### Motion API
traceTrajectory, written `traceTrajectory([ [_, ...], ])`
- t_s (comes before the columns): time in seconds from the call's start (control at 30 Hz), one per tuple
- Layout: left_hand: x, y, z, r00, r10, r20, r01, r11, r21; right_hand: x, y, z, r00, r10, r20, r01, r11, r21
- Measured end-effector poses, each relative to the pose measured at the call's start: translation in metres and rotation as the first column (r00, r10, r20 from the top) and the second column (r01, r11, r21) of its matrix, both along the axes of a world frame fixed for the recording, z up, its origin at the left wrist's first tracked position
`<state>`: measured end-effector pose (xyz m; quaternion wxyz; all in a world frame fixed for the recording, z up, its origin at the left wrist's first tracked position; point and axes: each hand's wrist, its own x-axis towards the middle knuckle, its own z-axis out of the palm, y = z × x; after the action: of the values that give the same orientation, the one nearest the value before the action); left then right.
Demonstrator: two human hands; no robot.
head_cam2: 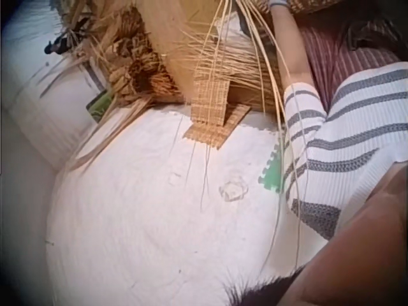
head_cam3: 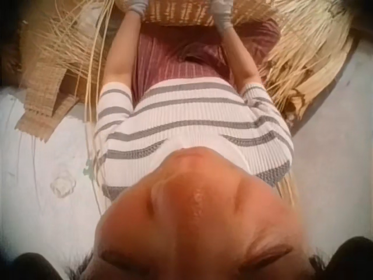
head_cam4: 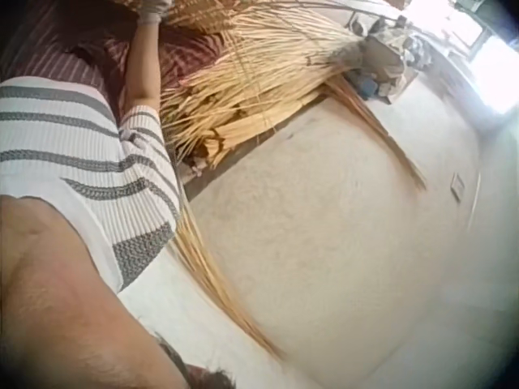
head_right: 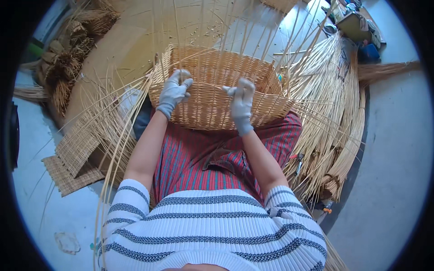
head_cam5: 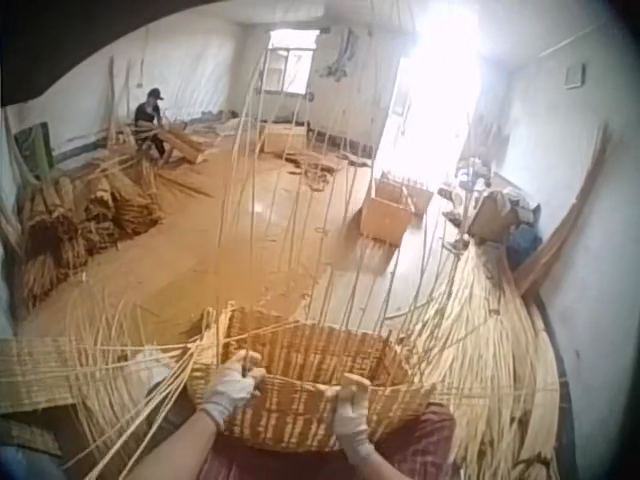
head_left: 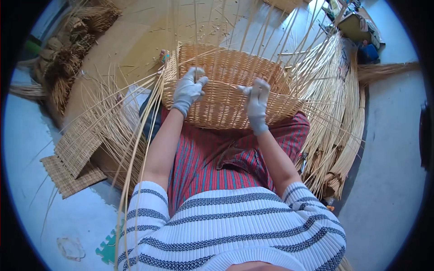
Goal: Weaving a large wicker basket while sitting on the floor.
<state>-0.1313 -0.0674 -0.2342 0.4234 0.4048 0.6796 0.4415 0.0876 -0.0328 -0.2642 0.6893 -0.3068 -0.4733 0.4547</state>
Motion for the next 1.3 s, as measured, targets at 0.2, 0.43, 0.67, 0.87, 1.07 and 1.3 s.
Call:
traceTrajectory([
  [0.2, 0.062, -0.004, 0.026, 0.946, 0.024, -0.322, 0.066, 0.962, 0.264, 0.092, -0.01, -0.014, 0.998, 0.043, 0.054, -0.012, 0.879, -0.477],
  [0.43, 0.082, 0.034, 0.024, 0.883, -0.208, -0.421, 0.157, 0.976, -0.154, 0.001, 0.096, 0.085, 0.086, -0.544, 0.835, -0.045, 0.835, 0.548],
  [0.67, 0.128, 0.007, 0.014, 0.709, 0.194, -0.678, 0.193, 0.872, 0.45, 0.116, 0.017, -0.001, 0.953, -0.169, 0.252, 0.198, 0.975, -0.098],
  [0.87, 0.182, 0.018, 0.009, 0.411, -0.255, -0.875, 0.456, 0.889, -0.045, 0.097, 0.089, 0.095, 0.614, -0.444, 0.652, 0.139, 0.875, 0.464],
  [1.07, 0.203, 0.026, 0.006, 0.285, 0.028, -0.958, 0.62, 0.757, 0.207, 0.22, 0.031, 0.028, 0.89, -0.308, 0.337, 0.38, 0.909, -0.171],
  [1.3, 0.314, 0.061, 0.033, 0.43, -0.528, -0.733, 0.564, 0.791, -0.239, 0.277, 0.114, 0.036, 0.389, -0.216, 0.896, 0.415, 0.909, 0.04],
])
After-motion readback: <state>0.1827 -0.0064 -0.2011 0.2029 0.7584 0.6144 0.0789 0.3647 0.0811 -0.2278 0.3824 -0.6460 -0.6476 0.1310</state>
